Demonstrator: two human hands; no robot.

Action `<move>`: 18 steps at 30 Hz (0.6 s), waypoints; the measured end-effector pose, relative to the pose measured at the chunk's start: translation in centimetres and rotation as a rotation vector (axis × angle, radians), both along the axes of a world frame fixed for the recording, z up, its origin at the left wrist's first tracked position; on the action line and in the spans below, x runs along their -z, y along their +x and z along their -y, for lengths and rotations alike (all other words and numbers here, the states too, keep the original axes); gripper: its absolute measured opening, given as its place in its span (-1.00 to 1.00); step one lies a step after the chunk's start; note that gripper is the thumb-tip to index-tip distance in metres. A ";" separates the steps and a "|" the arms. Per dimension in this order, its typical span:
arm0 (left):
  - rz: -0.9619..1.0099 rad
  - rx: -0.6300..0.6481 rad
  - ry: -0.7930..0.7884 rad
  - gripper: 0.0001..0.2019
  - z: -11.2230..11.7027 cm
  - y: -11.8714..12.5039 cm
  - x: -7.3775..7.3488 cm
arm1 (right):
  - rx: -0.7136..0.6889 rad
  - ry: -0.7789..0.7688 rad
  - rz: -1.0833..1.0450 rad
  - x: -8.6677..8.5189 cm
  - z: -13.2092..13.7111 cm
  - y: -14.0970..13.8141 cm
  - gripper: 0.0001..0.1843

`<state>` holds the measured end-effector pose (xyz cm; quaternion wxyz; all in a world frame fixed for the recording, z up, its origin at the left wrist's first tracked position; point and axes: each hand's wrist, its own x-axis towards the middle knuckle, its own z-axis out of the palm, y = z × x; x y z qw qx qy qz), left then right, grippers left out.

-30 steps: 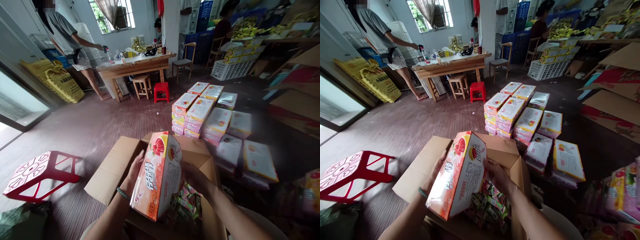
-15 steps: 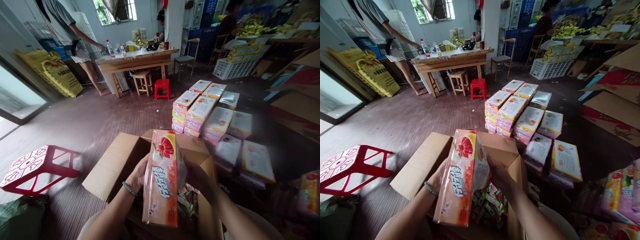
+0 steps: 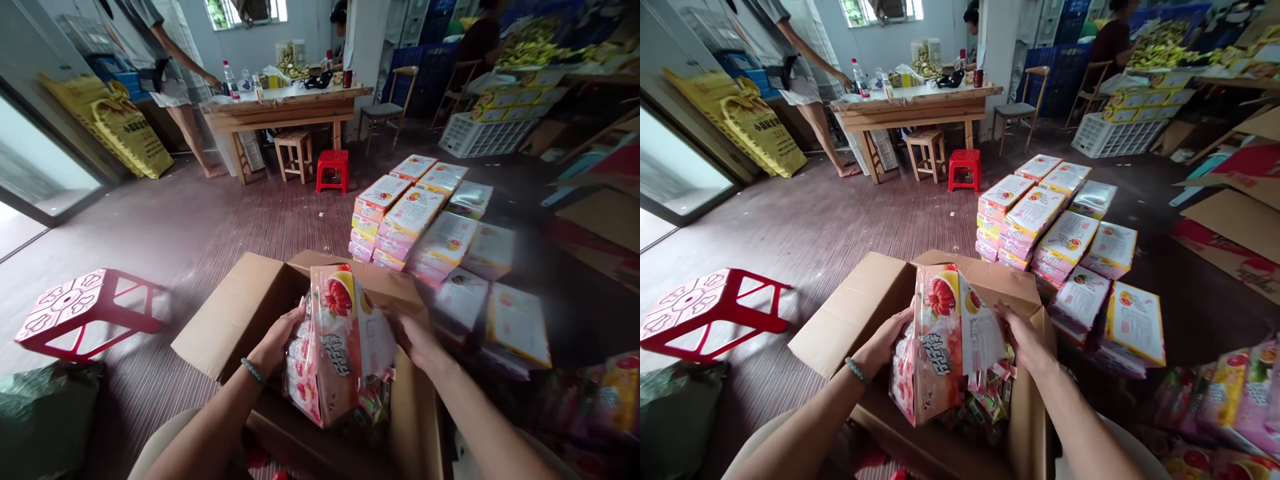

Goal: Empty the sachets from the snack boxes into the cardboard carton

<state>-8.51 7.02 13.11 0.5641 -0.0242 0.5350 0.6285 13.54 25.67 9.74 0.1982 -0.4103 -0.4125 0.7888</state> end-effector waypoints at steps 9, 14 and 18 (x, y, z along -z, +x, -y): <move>0.156 -0.421 0.122 -0.57 -1.3 1.2 1.0 | -0.234 0.225 -0.108 -0.6 8.0 -1.7 0.20; 0.003 -0.364 0.099 -0.41 -0.6 -0.9 0.3 | -0.225 0.564 0.030 -3.1 5.5 -1.6 -0.11; -0.138 -0.256 0.229 -0.37 -0.1 -2.2 -0.6 | -0.385 0.767 0.007 -4.3 1.6 0.1 -0.27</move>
